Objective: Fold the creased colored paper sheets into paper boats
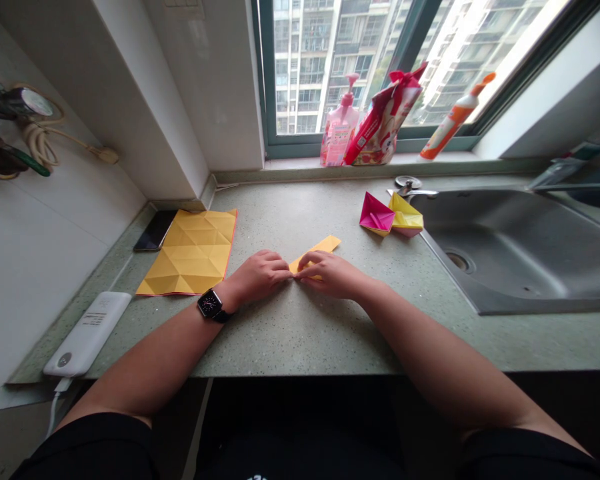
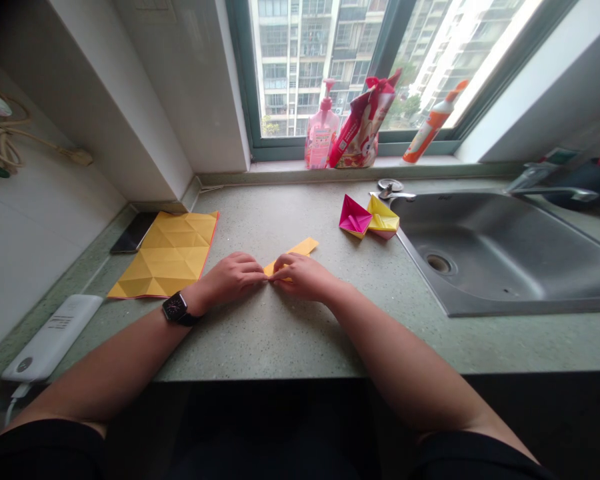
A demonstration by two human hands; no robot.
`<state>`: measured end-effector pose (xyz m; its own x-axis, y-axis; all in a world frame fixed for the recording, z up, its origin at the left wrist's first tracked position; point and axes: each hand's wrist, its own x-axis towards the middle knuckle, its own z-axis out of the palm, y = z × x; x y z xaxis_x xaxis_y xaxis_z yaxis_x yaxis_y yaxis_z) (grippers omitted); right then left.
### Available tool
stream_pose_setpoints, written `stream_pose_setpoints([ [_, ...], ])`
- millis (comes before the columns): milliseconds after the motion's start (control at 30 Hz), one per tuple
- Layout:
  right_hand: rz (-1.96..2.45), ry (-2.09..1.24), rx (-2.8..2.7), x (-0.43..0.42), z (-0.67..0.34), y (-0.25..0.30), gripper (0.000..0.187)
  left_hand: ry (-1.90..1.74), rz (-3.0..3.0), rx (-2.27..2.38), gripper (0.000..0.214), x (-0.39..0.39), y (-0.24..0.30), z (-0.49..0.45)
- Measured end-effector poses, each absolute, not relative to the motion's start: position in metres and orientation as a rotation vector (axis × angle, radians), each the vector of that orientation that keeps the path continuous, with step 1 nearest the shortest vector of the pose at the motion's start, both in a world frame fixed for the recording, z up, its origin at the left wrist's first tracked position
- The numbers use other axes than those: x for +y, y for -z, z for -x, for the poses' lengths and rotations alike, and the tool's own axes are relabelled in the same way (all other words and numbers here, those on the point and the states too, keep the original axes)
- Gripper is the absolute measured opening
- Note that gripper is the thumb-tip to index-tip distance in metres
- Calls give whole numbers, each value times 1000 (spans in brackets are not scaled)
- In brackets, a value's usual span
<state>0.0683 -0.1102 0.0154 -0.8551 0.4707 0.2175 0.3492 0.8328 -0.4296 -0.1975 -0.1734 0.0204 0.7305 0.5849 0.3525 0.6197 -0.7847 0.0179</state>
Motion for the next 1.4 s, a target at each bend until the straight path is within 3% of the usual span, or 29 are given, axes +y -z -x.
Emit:
stream_pose_setpoints([
  [833,659,-531,-2724,-111,-67,-17,17,411,2898,-1239,40,-167,-29,220],
  [1100,634,-496,-2721,-113,-68,-13,17,321,2784,-1299,29,-170,-51,226],
  [1233,617,-412,-2722,-120,-60,-9,25,237,2790,-1271,33,-182,-50,197],
  [1400,599,-436,-2690,-128,-46,0,41,188,2702,-1603,30,-197,-37,169],
])
